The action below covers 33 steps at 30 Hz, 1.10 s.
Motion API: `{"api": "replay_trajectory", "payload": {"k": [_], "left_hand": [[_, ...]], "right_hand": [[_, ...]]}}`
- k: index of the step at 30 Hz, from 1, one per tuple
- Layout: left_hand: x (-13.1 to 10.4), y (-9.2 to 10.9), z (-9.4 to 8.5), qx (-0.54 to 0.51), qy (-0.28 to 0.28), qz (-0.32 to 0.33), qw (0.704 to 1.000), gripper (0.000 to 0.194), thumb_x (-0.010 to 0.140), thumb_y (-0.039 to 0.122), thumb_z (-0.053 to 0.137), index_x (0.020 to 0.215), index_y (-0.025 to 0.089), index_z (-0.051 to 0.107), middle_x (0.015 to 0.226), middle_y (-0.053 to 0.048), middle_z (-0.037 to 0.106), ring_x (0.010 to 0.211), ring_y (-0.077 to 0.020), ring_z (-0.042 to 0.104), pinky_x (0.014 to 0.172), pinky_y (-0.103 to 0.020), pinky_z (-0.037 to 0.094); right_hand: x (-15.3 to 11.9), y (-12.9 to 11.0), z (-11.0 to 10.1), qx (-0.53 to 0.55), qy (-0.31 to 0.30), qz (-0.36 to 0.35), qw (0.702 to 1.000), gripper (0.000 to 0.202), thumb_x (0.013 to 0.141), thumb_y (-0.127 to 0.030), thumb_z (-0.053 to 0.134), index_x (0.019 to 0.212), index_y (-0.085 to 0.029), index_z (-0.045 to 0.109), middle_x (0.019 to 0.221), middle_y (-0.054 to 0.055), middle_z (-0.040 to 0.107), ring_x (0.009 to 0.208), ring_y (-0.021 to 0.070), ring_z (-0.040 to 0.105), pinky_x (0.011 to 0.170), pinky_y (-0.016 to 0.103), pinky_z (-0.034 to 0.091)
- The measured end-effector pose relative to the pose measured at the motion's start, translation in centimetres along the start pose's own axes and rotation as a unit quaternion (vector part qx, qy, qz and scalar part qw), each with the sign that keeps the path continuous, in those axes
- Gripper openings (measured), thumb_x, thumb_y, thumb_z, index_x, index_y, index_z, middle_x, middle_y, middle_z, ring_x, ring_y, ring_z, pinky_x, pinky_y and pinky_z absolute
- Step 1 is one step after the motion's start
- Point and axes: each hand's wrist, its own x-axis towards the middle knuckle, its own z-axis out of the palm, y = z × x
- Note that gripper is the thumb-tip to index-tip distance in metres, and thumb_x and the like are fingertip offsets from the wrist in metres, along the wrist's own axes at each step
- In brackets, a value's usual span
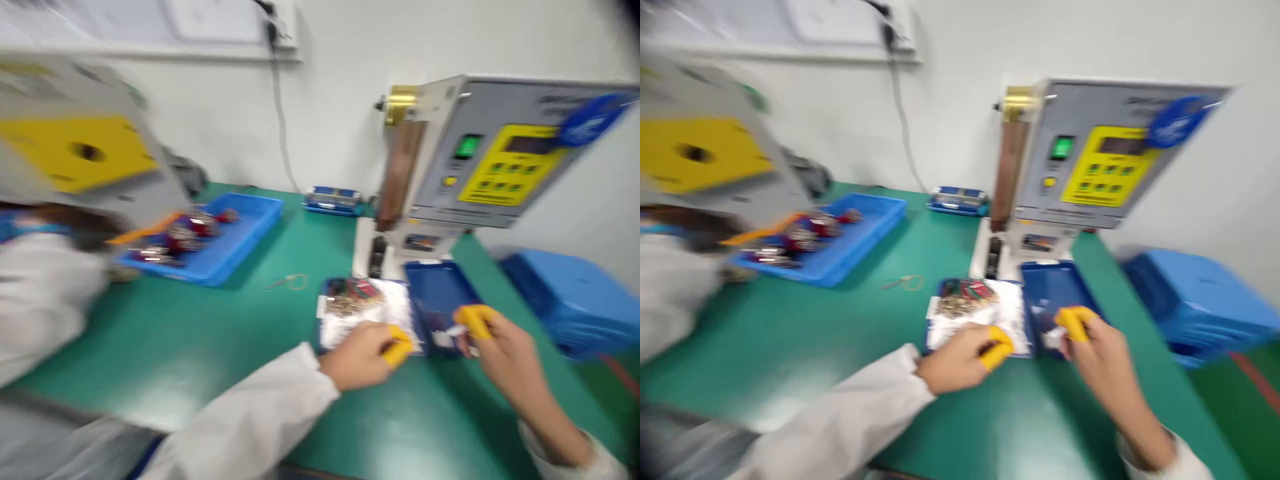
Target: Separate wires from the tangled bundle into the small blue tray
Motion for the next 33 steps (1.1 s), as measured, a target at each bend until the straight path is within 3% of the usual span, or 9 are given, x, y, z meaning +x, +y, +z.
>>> {"api": "replay_trajectory", "payload": {"k": [3,6,10,15,19,22,25,28,33], "left_hand": [[0.6,-1.8,-0.2,0.003,0.023,0.016,1.0,0.021,0.098,0.016,0.048,0.092,0.018,0.068,0.081,-0.001,0.068,0.071,-0.0151,0.059,0.064,-0.025,0.038],[0.2,-2.1,-0.4,0.025,0.026,0.022,0.999,0.019,0.092,0.011,0.048,0.083,0.018,0.064,0.074,0.001,0.061,0.065,-0.0135,0.053,0.06,-0.025,0.032],[-0.1,-1.7,0.0,0.051,0.028,0.026,0.998,0.021,0.093,0.016,0.05,0.074,0.018,0.058,0.065,0.003,0.051,0.059,-0.0129,0.044,0.056,-0.026,0.027],[0.0,-1.8,0.1,0.085,0.02,0.037,0.995,0.018,0.086,0.01,0.05,0.075,0.019,0.06,0.066,0.002,0.056,0.06,-0.0138,0.05,0.057,-0.026,0.026],[-0.2,-1.5,-0.1,0.119,0.021,0.056,0.991,0.018,0.083,0.007,0.05,0.073,0.02,0.059,0.067,0.001,0.059,0.062,-0.0152,0.054,0.058,-0.027,0.028],[-0.3,-1.2,-0.1,0.146,0.015,0.052,0.988,0.019,0.082,0.007,0.051,0.073,0.02,0.061,0.071,0.0,0.065,0.065,-0.0173,0.058,0.058,-0.028,0.029],[-0.3,-1.0,0.0,0.157,0.008,0.055,0.986,0.019,0.085,0.01,0.052,0.076,0.021,0.064,0.074,-0.001,0.069,0.066,-0.0186,0.061,0.058,-0.029,0.03],[-0.4,-1.0,0.1,0.158,0.008,0.069,0.985,0.019,0.09,0.015,0.052,0.079,0.021,0.065,0.075,-0.001,0.07,0.065,-0.0187,0.061,0.058,-0.029,0.029],[-0.4,-1.4,0.2,0.177,0.006,0.074,0.981,0.019,0.093,0.017,0.051,0.081,0.021,0.065,0.076,-0.002,0.072,0.067,-0.0195,0.064,0.058,-0.029,0.029]], "right_hand": [[0.5,1.1,-5.1,-0.038,-0.074,0.074,0.994,0.025,0.095,-0.036,0.055,0.092,-0.016,0.068,0.066,0.004,0.065,0.057,0.017,0.058,0.053,0.027,0.044],[2.2,1.3,-6.5,-0.076,-0.091,0.099,0.988,0.033,0.096,-0.043,0.056,0.078,-0.017,0.064,0.059,0.003,0.062,0.052,0.0154,0.055,0.05,0.027,0.04],[3.2,2.0,-5.1,-0.073,-0.142,0.115,0.98,0.032,0.094,-0.037,0.056,0.073,-0.015,0.066,0.055,0.005,0.065,0.045,0.015,0.054,0.046,0.026,0.035],[3.4,2.3,-2.4,-0.07,-0.165,0.099,0.979,0.031,0.094,-0.038,0.057,0.085,-0.013,0.073,0.067,0.008,0.074,0.053,0.0168,0.06,0.049,0.026,0.038],[2.6,1.9,-3.5,-0.1,-0.143,0.102,0.979,0.043,0.092,-0.048,0.061,0.113,-0.012,0.07,0.072,0.007,0.075,0.058,0.0212,0.066,0.055,0.029,0.047],[1.1,2.0,-5.5,-0.118,-0.15,0.054,0.98,0.037,0.093,-0.047,0.062,0.109,-0.016,0.071,0.098,0.012,0.077,0.078,0.0235,0.072,0.072,0.034,0.056],[-0.2,2.4,-6.8,-0.097,-0.165,0.019,0.981,0.032,0.098,-0.044,0.055,0.108,-0.018,0.071,0.126,0.016,0.07,0.093,0.0238,0.072,0.077,0.035,0.059],[-0.3,2.7,-6.7,-0.073,-0.166,0.031,0.983,0.036,0.099,-0.041,0.055,0.122,-0.017,0.068,0.116,0.014,0.073,0.091,0.0231,0.071,0.075,0.035,0.06],[0.9,3.0,-5.3,-0.016,-0.168,0.053,0.984,0.031,0.093,-0.033,0.061,0.117,-0.015,0.069,0.107,0.013,0.075,0.094,0.0241,0.073,0.08,0.036,0.063]]}}
